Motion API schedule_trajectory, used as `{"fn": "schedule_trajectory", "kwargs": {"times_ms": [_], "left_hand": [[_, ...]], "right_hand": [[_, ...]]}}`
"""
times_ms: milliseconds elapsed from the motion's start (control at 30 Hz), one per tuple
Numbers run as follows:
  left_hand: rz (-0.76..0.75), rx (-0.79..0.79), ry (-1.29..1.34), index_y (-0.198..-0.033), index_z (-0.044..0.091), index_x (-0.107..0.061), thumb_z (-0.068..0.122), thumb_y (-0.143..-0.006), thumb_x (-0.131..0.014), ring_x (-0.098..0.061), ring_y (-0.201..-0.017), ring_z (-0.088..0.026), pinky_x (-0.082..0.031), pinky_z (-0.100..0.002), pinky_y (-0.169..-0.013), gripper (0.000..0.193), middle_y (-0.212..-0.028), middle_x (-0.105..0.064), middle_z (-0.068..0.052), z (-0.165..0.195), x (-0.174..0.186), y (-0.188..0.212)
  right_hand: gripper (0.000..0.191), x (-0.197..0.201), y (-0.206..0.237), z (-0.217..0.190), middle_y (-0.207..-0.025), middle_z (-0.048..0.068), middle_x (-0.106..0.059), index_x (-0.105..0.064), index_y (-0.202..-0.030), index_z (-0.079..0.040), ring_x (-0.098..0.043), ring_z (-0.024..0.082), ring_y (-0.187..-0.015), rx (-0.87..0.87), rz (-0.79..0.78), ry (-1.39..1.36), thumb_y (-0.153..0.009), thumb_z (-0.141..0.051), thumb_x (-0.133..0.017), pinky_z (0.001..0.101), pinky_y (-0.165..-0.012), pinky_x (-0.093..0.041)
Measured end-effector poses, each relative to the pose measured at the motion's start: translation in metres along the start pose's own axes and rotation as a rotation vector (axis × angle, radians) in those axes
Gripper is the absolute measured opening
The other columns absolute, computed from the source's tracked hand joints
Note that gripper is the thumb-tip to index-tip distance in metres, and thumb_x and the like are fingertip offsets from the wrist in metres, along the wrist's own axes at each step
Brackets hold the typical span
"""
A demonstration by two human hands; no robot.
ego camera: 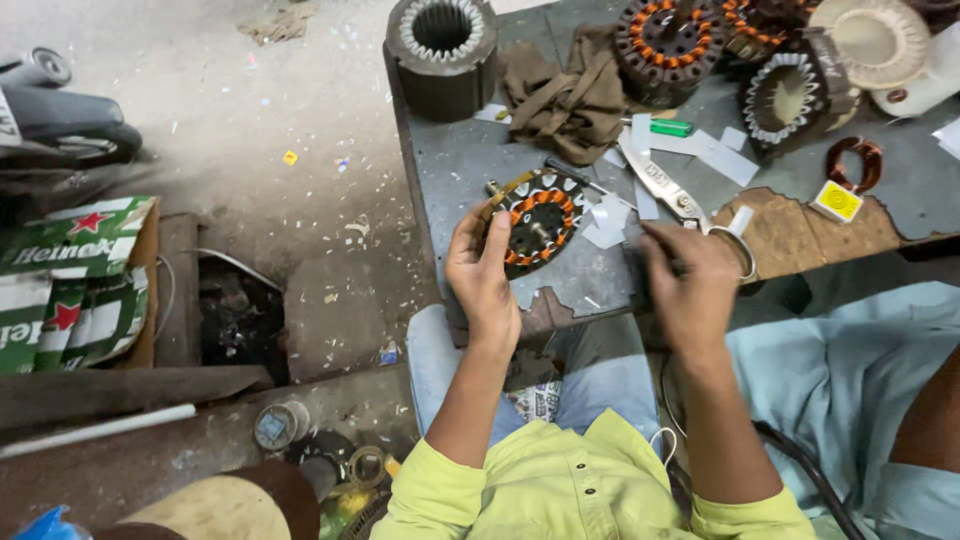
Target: The person cuts small strips of white insulating material with scissors and places them into the slots of a stator assembly. They repeatedly trim and insert the material around the copper windings, handling the stator and tools with both hands.
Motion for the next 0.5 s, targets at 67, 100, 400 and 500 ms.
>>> {"fn": "schedule_trajectory", "kwargs": {"times_ms": [67, 100, 400, 500], "left_hand": [[0.004, -0.010, -0.017, -0.125, -0.005, -0.066, 0.004, -0.099, -0.070, -0.064, -0.107, -0.015, -0.052, -0.028, -0.097, 0.027, -0.118, -0.069, -0.010, 0.004, -0.005, 0.000], [-0.002, -0.011, -0.020, -0.125, -0.005, -0.066, 0.004, -0.099, -0.070, -0.064, -0.108, -0.014, -0.052, -0.028, -0.097, 0.027, -0.119, -0.069, -0.010, 0.009, -0.007, 0.000], [-0.029, -0.307, -0.575, -0.130, -0.003, -0.062, 0.001, -0.103, -0.070, -0.062, -0.111, -0.015, -0.052, -0.029, -0.096, 0.028, -0.125, -0.063, -0.010, 0.046, -0.002, 0.064], [-0.207, -0.064, -0.502, -0.129, -0.001, -0.062, -0.001, -0.095, -0.073, -0.065, -0.105, -0.014, -0.056, -0.027, -0.089, 0.036, -0.126, -0.064, -0.008, 0.020, -0.008, 0.085]], "right_hand": [[0.026, -0.007, 0.000, -0.007, -0.109, 0.014, -0.074, -0.077, -0.114, -0.004, -0.070, 0.031, -0.098, 0.044, -0.020, 0.057, -0.092, -0.018, -0.082, 0.0385, -0.087, -0.055], [0.032, -0.012, -0.001, -0.011, -0.106, 0.015, -0.073, -0.076, -0.113, -0.002, -0.069, 0.033, -0.097, 0.063, -0.021, 0.085, -0.088, -0.020, -0.084, 0.0398, -0.086, -0.054], [0.026, -0.016, -0.005, -0.006, -0.104, 0.013, -0.074, -0.076, -0.112, -0.005, -0.072, 0.030, -0.093, -0.029, -0.067, -0.135, -0.089, -0.014, -0.082, 0.0366, -0.083, -0.055], [0.026, -0.006, 0.008, -0.007, -0.106, 0.011, -0.076, -0.076, -0.117, -0.008, -0.075, 0.026, -0.092, -0.036, -0.145, -0.225, -0.090, -0.007, -0.077, 0.0348, -0.081, -0.056]]}}
Point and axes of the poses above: each hand's wrist, its own y-axis away from the middle knuckle, its own x-axis out of the back of the hand, z = x × y, the point moved 4 cm from there along -y, towards the middle knuckle
